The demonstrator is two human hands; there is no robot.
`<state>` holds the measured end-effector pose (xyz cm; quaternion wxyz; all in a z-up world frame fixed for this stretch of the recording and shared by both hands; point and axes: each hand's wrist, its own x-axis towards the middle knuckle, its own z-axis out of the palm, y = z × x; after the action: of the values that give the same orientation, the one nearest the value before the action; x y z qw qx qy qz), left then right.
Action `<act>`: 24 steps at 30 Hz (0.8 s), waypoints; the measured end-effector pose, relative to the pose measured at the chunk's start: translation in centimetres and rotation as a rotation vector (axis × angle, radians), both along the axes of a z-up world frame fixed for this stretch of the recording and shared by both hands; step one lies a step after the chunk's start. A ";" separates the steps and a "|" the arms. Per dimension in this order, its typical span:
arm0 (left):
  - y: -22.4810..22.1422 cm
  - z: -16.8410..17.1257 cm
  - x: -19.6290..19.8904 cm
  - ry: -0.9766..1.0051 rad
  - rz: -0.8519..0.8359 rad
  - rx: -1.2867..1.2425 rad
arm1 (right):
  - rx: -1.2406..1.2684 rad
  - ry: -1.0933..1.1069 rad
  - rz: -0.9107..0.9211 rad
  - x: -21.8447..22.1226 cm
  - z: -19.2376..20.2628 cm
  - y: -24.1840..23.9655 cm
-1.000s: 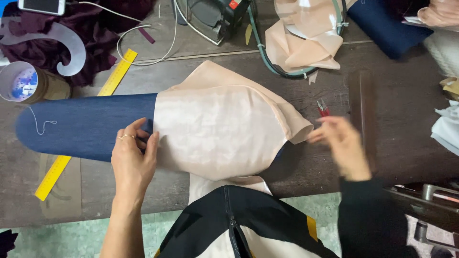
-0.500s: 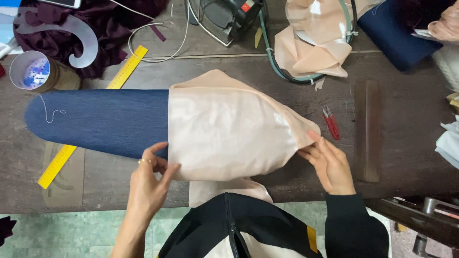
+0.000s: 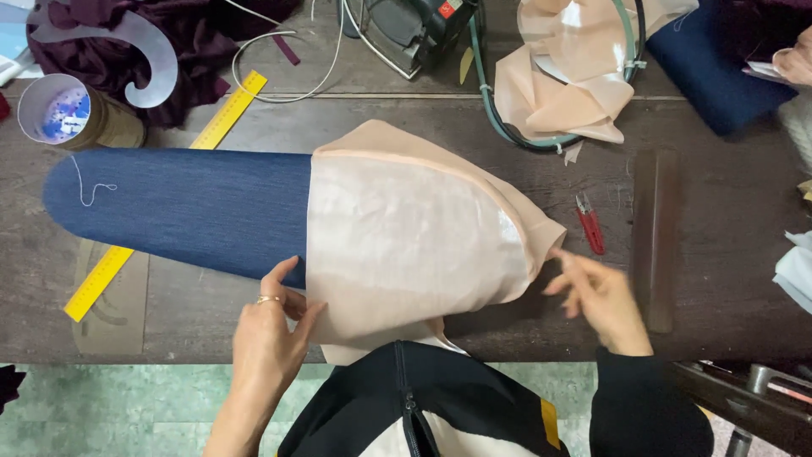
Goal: Ironing and pressing the edges of a fabric component using a steam iron and a wooden clapper on a sleeve board.
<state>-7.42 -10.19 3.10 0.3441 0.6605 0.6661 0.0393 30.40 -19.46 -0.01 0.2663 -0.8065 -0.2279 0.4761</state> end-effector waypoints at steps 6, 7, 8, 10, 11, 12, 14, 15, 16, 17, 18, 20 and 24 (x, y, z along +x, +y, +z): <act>3.3 -1.2 1.4 0.140 -0.347 0.917 | 0.778 -0.733 0.471 -1.4 0.6 4.3; 4.3 -1.3 1.9 0.142 -0.344 0.917 | 0.779 -0.732 0.474 -2.6 1.0 5.3; 5.4 -1.5 2.5 0.105 -0.408 0.871 | 0.741 -0.682 0.601 -3.8 1.4 6.3; 7.2 -1.9 3.2 0.069 -0.463 0.825 | 0.703 -0.630 0.735 -4.1 1.7 8.3; 7.9 -2.1 3.1 0.050 -0.480 0.768 | 0.759 -0.683 0.775 -3.4 1.4 9.4; 8.7 -2.2 3.0 0.032 -0.495 0.711 | 0.816 -0.737 0.814 -2.7 1.1 10.5; 9.5 -2.7 2.9 0.033 -0.480 0.708 | 0.883 -0.748 0.797 -0.9 1.3 14.3; 9.7 -3.1 3.0 0.034 -0.468 0.693 | 0.940 -0.750 0.779 0.1 1.4 15.9; 9.5 -3.2 3.1 0.029 -0.462 0.688 | 0.934 -0.751 0.787 0.2 1.6 17.0; 9.6 -3.3 3.0 0.034 -0.465 0.686 | 0.966 -0.744 0.822 0.0 1.7 18.5; 9.7 -3.3 3.0 0.038 -0.468 0.684 | 0.997 -0.737 0.856 -0.1 1.8 20.0; 9.9 -3.4 3.0 0.057 -0.465 0.694 | 1.022 -0.742 0.961 -2.4 1.1 20.2; 9.9 -3.4 2.8 0.060 -0.447 0.664 | 0.738 -0.646 1.203 -5.4 0.7 17.8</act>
<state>-4.57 -0.25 -0.27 0.0925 0.8654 0.4668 0.1573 24.95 -1.67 0.68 0.1336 -0.5022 -0.8366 0.1733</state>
